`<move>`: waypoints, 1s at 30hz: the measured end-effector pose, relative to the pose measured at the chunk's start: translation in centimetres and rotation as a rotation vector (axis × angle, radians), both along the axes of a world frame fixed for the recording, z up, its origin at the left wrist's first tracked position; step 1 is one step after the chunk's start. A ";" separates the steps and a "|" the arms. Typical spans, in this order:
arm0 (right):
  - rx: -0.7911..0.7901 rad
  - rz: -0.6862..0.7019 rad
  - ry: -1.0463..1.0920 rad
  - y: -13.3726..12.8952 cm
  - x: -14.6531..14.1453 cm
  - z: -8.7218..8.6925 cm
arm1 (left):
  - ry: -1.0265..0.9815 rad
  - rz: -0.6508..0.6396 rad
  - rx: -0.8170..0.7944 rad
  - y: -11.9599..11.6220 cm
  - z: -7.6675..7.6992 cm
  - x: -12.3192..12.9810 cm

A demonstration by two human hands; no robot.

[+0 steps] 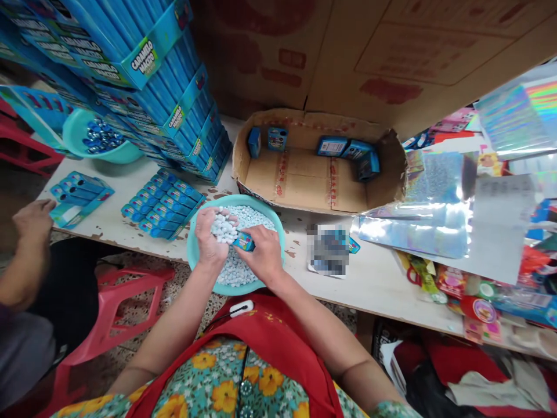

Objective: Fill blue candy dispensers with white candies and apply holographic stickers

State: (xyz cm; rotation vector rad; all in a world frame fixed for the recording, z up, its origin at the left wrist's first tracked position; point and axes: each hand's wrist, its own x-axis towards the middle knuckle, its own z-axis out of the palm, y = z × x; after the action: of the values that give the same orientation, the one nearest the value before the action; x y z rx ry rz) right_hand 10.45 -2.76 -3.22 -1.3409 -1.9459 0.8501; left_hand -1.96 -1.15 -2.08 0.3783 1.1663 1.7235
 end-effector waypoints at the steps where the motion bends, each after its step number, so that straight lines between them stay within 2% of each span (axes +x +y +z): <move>1: -0.003 -0.007 -0.005 0.1 0.0 0.2 | 0.008 0.006 -0.013 0.2 0.1 0.1; 7: -0.022 -0.003 0.027 0.8 0.3 0.1 | 0.074 0.065 -0.020 1.2 0.4 0.3; 15: -0.024 0.022 0.085 1.2 0.2 0.3 | 0.080 0.043 -0.057 1.5 0.7 0.4; 25: -0.043 -0.036 0.179 1.3 -0.4 0.2 | 0.141 0.061 -0.053 1.7 0.8 0.3; 30: -0.091 -0.058 0.253 1.4 -0.9 -0.9 | 0.183 0.000 -0.071 1.8 0.0 0.4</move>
State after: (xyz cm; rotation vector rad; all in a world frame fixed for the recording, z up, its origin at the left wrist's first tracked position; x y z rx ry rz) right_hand 9.55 -1.40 -4.09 -1.2668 -1.6839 1.0365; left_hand -1.59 0.67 -2.04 0.5001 1.3551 1.6694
